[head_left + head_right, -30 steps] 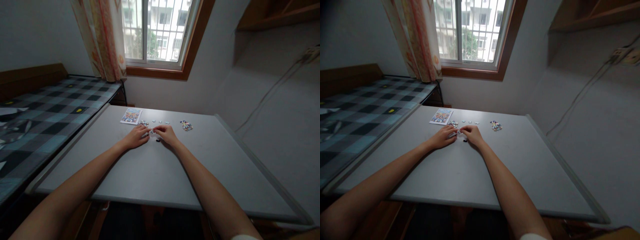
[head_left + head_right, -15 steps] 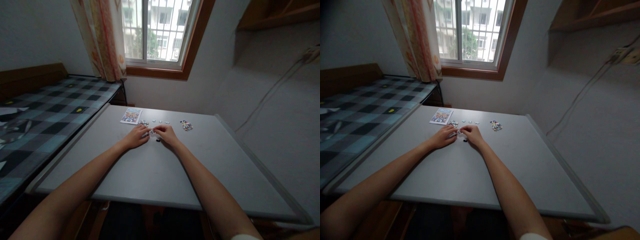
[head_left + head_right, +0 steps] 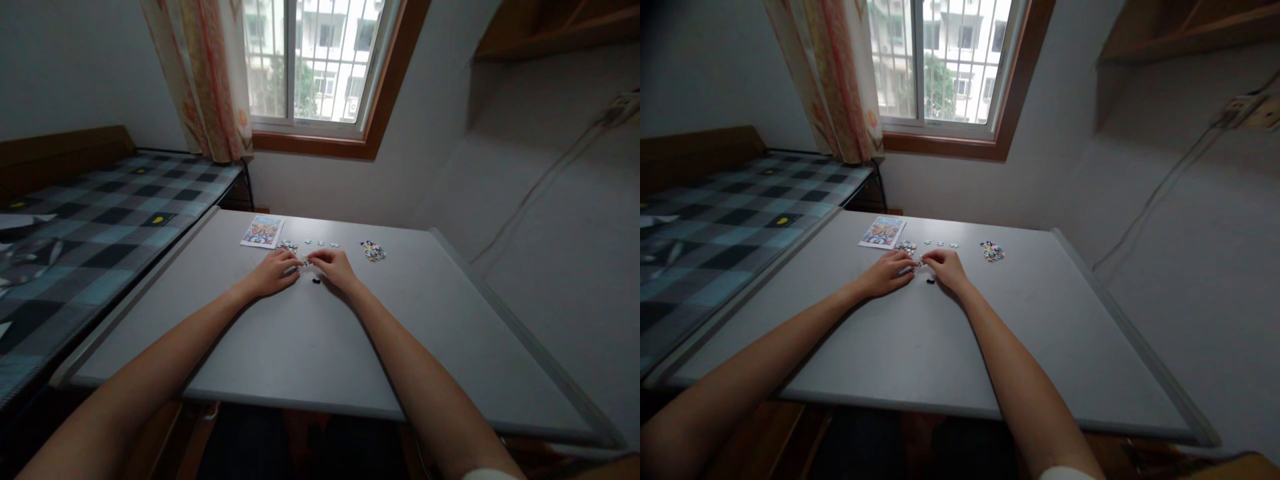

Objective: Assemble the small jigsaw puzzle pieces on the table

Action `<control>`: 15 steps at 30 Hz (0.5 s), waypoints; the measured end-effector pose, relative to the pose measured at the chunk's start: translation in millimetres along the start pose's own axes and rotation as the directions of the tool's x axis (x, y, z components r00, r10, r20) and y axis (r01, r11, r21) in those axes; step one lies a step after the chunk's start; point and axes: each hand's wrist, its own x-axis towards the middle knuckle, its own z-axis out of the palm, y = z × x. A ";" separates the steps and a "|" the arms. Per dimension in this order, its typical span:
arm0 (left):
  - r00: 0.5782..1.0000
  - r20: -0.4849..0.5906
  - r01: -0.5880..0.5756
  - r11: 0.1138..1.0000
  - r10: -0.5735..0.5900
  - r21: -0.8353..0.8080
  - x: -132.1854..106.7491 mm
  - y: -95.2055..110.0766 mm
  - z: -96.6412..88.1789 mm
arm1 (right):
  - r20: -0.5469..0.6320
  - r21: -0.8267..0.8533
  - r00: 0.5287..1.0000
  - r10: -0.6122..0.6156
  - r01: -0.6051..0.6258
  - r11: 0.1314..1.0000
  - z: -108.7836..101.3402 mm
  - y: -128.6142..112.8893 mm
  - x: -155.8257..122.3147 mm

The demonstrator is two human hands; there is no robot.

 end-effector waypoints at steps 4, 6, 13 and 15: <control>1.000 -0.009 -0.010 1.000 0.010 -0.016 -0.6 0.6 -0.2 | -0.049 -0.037 0.999 -0.015 0.013 0.999 -1.7 -0.3 0.8; 1.000 -0.016 -0.012 1.000 0.012 -0.022 -0.6 1.4 -0.9 | -0.081 -0.067 0.997 -0.021 0.016 0.998 -2.6 0.0 1.2; 0.999 0.035 -0.016 0.993 0.020 -0.118 10.7 19.3 -32.6 | -0.209 -0.098 0.978 -0.015 -0.006 0.995 -11.2 1.7 4.2; 0.998 0.066 0.035 0.977 -0.022 -0.209 16.4 42.6 -59.8 | -0.245 -0.098 0.970 -0.014 -0.011 0.995 -15.0 2.6 5.2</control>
